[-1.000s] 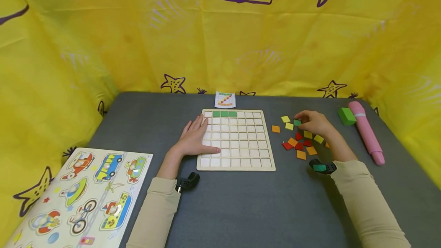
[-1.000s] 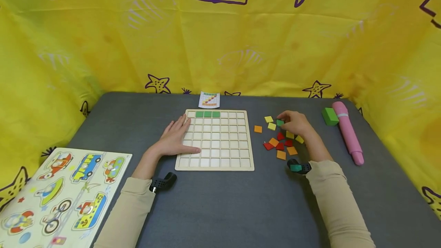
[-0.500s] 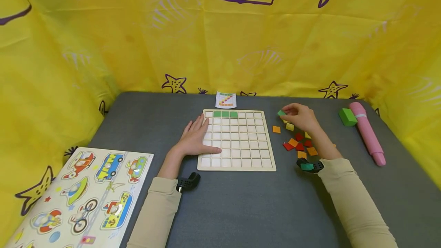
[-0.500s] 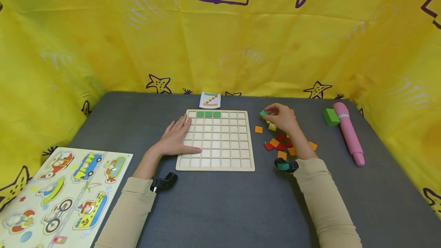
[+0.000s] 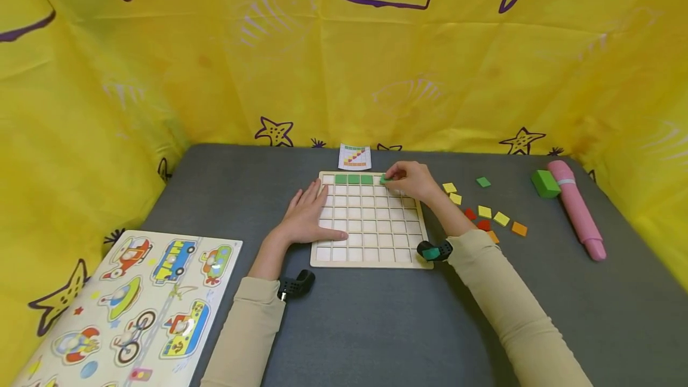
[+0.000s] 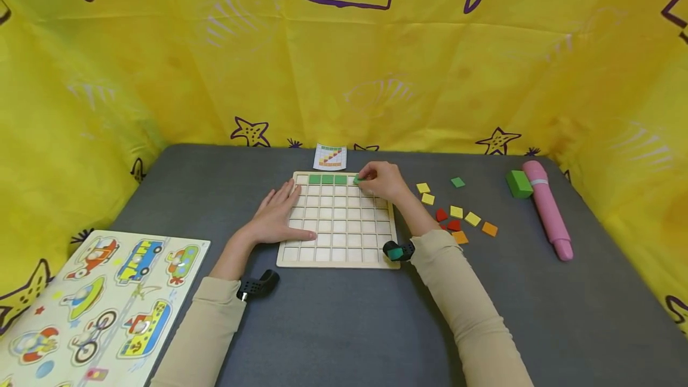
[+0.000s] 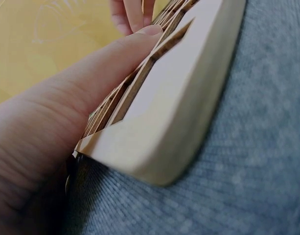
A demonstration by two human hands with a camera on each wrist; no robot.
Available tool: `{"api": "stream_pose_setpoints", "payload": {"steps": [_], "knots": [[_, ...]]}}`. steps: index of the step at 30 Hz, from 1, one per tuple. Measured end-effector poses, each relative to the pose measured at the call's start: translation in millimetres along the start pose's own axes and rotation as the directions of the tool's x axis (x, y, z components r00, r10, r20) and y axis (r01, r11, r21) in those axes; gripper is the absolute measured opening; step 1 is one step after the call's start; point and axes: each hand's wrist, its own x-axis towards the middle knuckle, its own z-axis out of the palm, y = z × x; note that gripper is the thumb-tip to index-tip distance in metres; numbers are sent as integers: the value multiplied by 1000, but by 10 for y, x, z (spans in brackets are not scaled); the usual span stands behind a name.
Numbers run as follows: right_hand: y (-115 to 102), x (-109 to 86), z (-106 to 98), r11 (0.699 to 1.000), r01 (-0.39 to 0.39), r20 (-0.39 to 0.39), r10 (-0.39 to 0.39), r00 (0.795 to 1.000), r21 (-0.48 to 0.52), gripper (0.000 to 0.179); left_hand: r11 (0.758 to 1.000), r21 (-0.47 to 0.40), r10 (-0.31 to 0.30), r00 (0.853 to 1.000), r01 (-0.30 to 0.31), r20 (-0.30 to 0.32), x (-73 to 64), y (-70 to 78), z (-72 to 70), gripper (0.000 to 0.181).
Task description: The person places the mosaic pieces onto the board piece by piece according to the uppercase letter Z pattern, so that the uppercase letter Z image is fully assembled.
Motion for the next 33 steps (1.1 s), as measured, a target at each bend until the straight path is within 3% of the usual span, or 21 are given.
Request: {"api": "stream_pose_setpoints", "payload": {"steps": [7, 12, 18, 21, 24, 29, 33], "knots": [[-17, 53, 95, 999, 31, 6, -31, 1000, 44, 23, 1000, -5, -4, 1000, 4, 5, 7, 3, -4, 123], [-22, 20, 85, 997, 13, -13, -12, 1000, 77, 29, 1000, -9, -4, 1000, 4, 3, 5, 4, -2, 123], [83, -74, -62, 997, -12, -120, 21, 993, 71, 24, 1000, -2, -2, 1000, 2, -3, 1, 2, 5, 122], [211, -167, -224, 999, -36, -178, 34, 984, -8, 23, 1000, 3, 2, 1000, -2, -5, 3, 0, 11, 123], [391, -288, -424, 990, -94, -246, 67, 967, -103, 23, 1000, 5, 2, 1000, -2, -6, 5, -5, 12, 123], [734, -492, -753, 951, -263, -374, 187, 908, -163, 27, 1000, -2, -1, 1000, 1, -10, 9, -2, 10, 122], [910, -610, -929, 911, -377, -363, 299, 883, -167, 35, 1000, -5, 1, 1000, -1, -11, 21, 1, 19, 122]]}}
